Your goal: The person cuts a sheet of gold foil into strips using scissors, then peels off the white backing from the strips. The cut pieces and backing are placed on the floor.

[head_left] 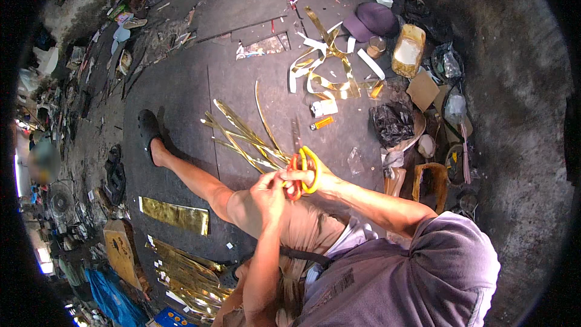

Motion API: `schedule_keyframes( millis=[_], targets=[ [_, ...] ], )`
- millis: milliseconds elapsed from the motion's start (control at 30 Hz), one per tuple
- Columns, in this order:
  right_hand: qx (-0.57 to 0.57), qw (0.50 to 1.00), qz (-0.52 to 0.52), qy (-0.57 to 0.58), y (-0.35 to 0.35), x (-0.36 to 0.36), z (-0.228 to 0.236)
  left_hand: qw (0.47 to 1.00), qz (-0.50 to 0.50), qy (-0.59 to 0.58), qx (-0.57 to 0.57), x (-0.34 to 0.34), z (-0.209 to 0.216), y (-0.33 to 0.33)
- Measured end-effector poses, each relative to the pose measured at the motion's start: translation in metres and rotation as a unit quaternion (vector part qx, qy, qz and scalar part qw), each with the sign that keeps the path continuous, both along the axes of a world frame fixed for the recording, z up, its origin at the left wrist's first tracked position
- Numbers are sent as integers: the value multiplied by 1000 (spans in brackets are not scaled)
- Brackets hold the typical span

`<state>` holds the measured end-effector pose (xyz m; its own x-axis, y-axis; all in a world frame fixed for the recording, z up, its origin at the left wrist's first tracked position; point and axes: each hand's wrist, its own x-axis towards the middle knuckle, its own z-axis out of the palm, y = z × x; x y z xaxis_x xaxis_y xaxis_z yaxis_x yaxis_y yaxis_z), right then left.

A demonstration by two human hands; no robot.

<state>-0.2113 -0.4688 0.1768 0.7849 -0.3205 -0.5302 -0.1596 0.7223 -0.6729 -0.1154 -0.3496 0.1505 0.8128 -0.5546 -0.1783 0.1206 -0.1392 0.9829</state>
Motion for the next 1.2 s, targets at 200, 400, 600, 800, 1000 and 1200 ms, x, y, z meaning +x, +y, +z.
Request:
schedule_keyframes(
  millis=[200, 400, 600, 800, 1000, 1200],
  targets=[
    [-53, 996, -5, 74, -24, -15, -20, 967, 39, 250, -20, 5, -17, -17],
    [-542, 760, 48, 355, -97, -66, -130, 931, 332, -144, 45, 107, -31, 102],
    [-752, 556, 61, 349, -127, -94, -101, 737, 583, 158, 304, 152, -128, 318],
    [-655, 730, -31, 195, -66, -16, -7, 802, 519, 212, 205, 167, -201, 322],
    [-482, 871, 61, 71, -43, 33, -25, 771, 600, 201, 73, 190, -194, 272],
    [-190, 917, 350, -9, 65, 75, 31, 828, 422, 232, -286, 170, -51, 261]
  ],
)
